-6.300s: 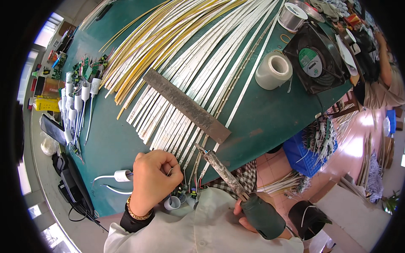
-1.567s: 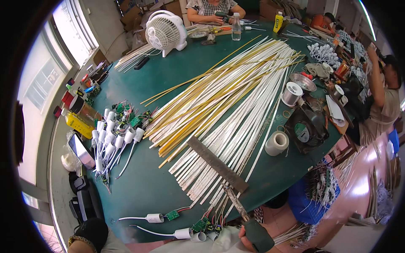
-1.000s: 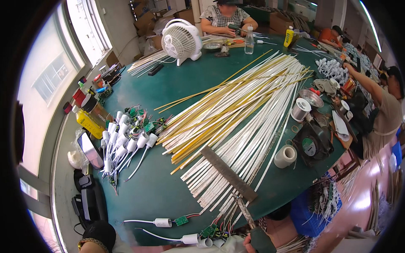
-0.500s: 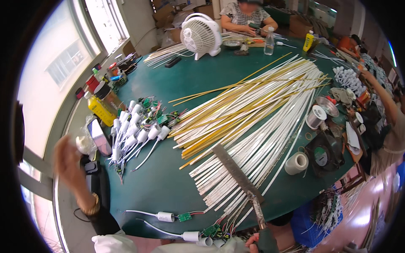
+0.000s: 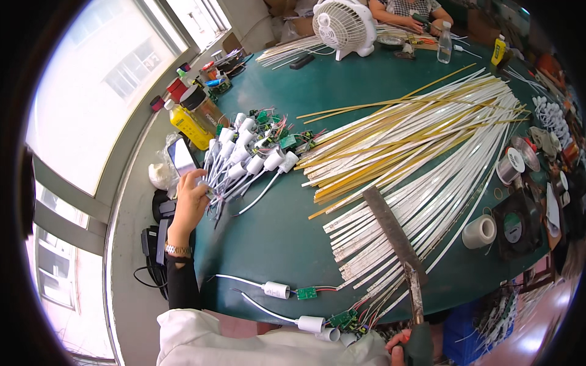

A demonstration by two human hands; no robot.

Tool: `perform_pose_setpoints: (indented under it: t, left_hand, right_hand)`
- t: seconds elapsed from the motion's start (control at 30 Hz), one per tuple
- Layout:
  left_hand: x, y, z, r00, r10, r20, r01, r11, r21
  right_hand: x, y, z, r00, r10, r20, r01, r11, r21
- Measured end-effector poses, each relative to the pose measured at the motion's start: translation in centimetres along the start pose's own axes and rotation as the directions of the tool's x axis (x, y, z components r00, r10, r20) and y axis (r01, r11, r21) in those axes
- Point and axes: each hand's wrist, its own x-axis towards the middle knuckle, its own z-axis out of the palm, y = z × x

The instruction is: The person connects circuit board wires to the ends of LED strips by hand and solders them into place using a soldering gun.

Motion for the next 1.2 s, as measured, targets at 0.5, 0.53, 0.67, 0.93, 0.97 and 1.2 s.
perform_pose_setpoints:
  t: [0.5, 0.53, 0.67, 0.93, 0.97, 1.2]
  left_hand:
    - [0.3, 17.4, 1.7, 0.899, 0.196, 0.391, 0.027, 0.867, -0.497]
    - [0.4, 17.7, 1.5, 0.894, 0.203, 0.399, 0.030, 0.863, -0.505]
    - [1.0, 18.4, 1.1, 0.857, 0.330, 0.396, -0.007, 0.775, -0.632]
    - [1.4, 17.4, 1.8, 0.732, 0.445, 0.516, 0.050, 0.720, -0.692]
    - [1.4, 17.6, 1.7, 0.746, 0.449, 0.491, 0.016, 0.726, -0.688]
    - [0.6, 18.6, 2.1, 0.774, 0.131, 0.619, 0.474, 0.529, -0.704]
  right_hand:
    - [0.7, -3.8, 1.4, 0.996, -0.035, 0.088, 0.054, 0.971, -0.233]
    - [0.6, -3.6, 1.4, 0.996, -0.042, 0.078, 0.058, 0.972, -0.228]
    - [0.8, -3.1, 1.2, 0.994, -0.076, 0.075, 0.092, 0.964, -0.248]
    - [1.1, -3.9, 1.6, 0.996, -0.051, 0.067, 0.058, 0.992, -0.110]
    - [1.2, -4.0, 1.7, 0.994, -0.101, 0.030, 0.104, 0.991, -0.084]
    - [2.4, -6.0, 2.0, 0.987, -0.069, 0.144, 0.114, 0.937, -0.329]
